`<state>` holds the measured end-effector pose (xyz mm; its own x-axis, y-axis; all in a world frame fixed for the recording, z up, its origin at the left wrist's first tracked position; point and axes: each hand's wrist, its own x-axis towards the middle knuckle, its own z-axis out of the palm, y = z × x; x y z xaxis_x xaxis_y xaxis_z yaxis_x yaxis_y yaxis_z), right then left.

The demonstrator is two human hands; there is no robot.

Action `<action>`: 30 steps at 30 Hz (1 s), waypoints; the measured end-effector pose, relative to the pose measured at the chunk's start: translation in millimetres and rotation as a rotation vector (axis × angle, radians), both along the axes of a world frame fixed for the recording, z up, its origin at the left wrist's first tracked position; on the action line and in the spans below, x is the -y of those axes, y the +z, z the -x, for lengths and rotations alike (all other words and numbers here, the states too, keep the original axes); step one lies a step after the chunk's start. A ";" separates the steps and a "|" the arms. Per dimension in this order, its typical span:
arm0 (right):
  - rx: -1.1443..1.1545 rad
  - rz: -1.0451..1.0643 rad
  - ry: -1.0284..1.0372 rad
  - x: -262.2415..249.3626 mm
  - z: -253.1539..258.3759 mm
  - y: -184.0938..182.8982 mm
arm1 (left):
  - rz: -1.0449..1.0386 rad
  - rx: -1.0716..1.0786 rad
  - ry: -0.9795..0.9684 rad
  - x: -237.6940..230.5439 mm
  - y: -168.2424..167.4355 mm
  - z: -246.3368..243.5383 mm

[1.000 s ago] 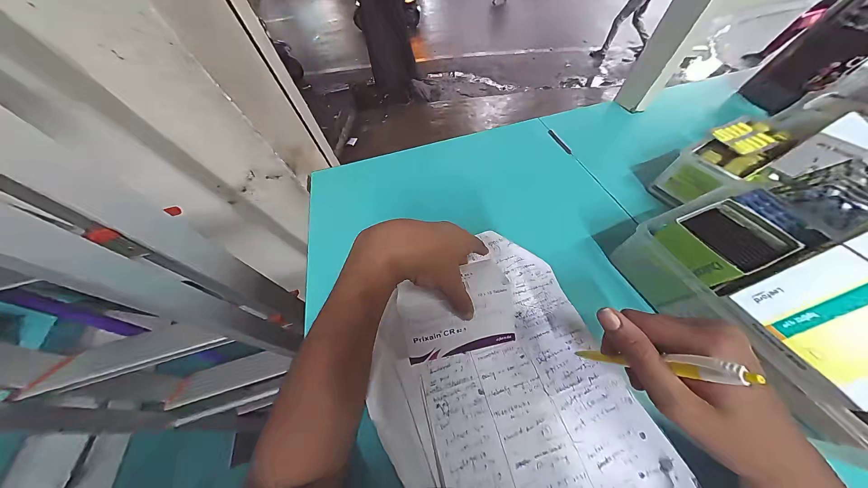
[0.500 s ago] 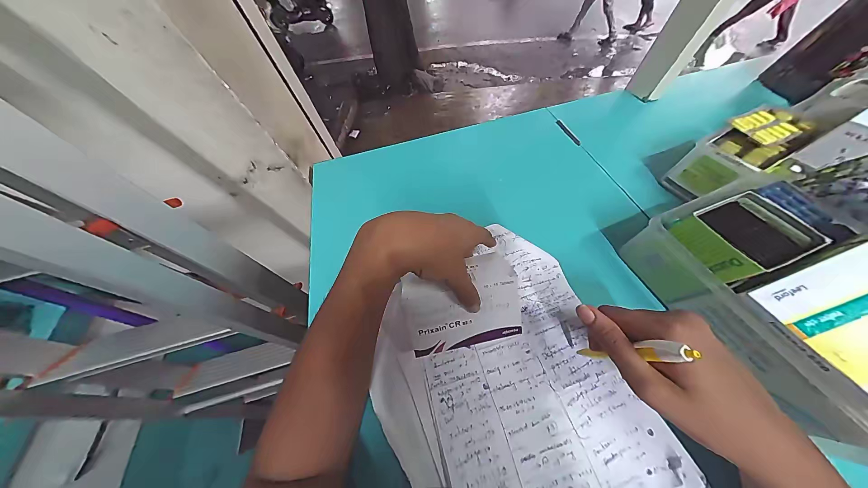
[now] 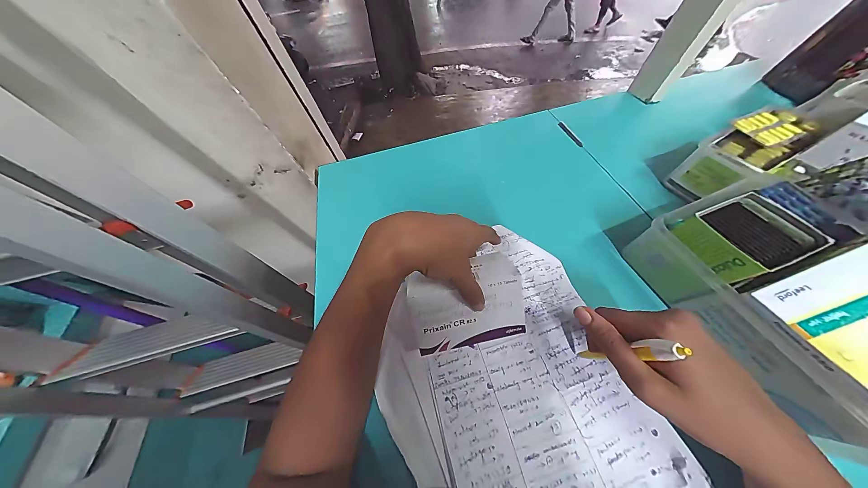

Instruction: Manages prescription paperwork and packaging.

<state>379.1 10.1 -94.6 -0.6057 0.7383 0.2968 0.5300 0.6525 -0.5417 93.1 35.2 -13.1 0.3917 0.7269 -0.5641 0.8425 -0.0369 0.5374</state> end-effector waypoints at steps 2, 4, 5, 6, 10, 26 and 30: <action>0.001 0.003 0.001 0.0 0.6 -1.2 | -0.006 0.013 0.003 0.6 -0.4 0.4; 0.008 0.001 0.002 0.0 1.3 -1.6 | -0.034 0.021 0.006 2.4 -1.5 0.6; 0.013 -0.001 0.003 0.0 1.6 -1.8 | -0.038 0.020 0.002 2.4 -1.9 0.8; 0.018 -0.005 0.006 0.0 1.9 -2.1 | -0.041 0.021 -0.001 2.3 -2.3 0.9; 0.030 -0.030 0.011 -0.3 2.1 -2.9 | -0.031 0.020 0.008 2.4 -1.0 -0.1; -0.084 0.092 0.079 5.5 -3.2 24.8 | -0.251 0.310 -0.153 28.4 19.3 41.9; -0.134 0.091 0.085 7.1 -4.1 29.1 | -0.293 0.451 -0.254 29.3 22.3 48.1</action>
